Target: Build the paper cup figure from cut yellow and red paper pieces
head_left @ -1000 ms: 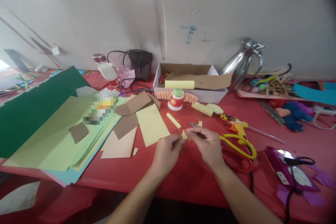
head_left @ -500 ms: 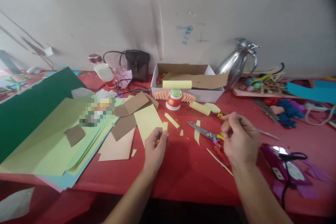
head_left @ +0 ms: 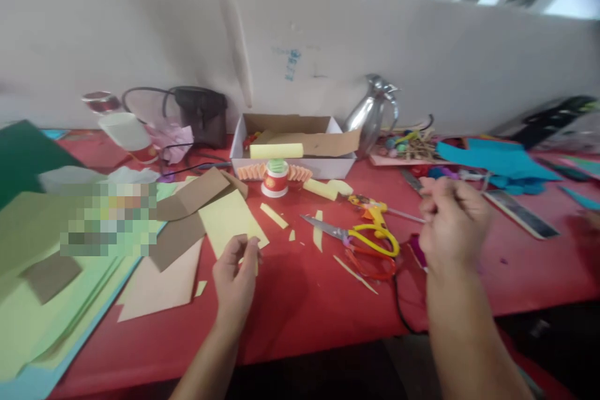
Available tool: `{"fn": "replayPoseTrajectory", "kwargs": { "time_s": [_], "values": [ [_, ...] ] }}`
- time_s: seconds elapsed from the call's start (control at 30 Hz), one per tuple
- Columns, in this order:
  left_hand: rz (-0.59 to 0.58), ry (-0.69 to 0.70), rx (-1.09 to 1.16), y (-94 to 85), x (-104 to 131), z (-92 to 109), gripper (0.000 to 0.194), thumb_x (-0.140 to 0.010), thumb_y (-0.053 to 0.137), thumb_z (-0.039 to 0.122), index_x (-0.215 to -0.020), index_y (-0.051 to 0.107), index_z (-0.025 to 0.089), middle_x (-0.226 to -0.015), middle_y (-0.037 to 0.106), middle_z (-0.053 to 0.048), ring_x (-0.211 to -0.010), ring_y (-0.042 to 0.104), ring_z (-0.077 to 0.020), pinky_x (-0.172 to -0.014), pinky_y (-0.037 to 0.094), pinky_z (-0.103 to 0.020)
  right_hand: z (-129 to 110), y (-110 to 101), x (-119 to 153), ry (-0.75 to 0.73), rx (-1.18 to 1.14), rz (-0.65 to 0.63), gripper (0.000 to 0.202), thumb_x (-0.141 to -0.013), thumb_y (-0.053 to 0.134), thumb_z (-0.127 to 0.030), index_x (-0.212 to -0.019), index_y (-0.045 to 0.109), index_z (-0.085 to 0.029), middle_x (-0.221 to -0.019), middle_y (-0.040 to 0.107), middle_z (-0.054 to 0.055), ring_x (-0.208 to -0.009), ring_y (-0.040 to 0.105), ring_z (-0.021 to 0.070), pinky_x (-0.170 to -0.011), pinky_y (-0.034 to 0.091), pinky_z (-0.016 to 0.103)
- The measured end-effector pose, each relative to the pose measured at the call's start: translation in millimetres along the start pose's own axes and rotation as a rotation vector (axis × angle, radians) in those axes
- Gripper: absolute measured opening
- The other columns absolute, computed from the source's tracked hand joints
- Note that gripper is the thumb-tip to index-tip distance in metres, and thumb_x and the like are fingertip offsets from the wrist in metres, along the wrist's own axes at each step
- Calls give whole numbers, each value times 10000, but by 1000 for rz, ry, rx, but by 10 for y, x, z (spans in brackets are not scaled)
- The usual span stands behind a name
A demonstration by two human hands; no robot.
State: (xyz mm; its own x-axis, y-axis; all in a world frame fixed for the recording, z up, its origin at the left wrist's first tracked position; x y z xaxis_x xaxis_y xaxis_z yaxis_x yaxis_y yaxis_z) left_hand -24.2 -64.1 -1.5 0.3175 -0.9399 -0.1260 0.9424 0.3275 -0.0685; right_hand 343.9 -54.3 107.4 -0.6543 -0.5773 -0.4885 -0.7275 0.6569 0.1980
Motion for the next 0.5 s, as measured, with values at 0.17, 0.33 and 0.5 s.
{"fn": "replayPoseTrajectory", "kwargs": {
  "time_s": [0.17,0.33,0.5],
  "values": [
    [14,-7,5,-14,-41,3,191,-858,635,383,-803,627,200,-639,562,30,-593,492,-103,-533,393,-203,4,33,-22,-18,107,-31,287,-833,678,-384,-643,621,-176,-494,448,-61,-429,371,65,-388,252,192],
    [32,0,-17,-19,-17,29,187,-852,632,373,-786,623,198,-615,558,29,-582,498,-107,-527,392,-202,94,271,84,56,402,-375,239,-882,603,-394,-763,661,-196,-566,566,-32,-473,507,101,-461,386,212],
    [-5,1,-6,15,34,53,265,-884,574,385,-705,565,189,-574,517,28,-549,474,-102,-513,362,-207,648,331,581,24,959,-1091,304,-811,645,-333,-1095,700,-240,-943,759,65,-843,720,263,-680,534,334]
  ]
}}
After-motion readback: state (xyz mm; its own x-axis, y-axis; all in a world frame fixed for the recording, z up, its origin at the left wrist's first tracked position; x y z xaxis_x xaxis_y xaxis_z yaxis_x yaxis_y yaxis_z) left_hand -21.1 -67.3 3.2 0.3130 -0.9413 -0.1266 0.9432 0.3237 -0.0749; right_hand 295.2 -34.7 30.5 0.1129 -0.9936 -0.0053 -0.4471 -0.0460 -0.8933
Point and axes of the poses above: each hand's wrist, its own x-axis away from the middle knuckle, its own y-axis out of the palm, z = x × y, the point moved 7 cm from there along -x, towards the middle knuckle
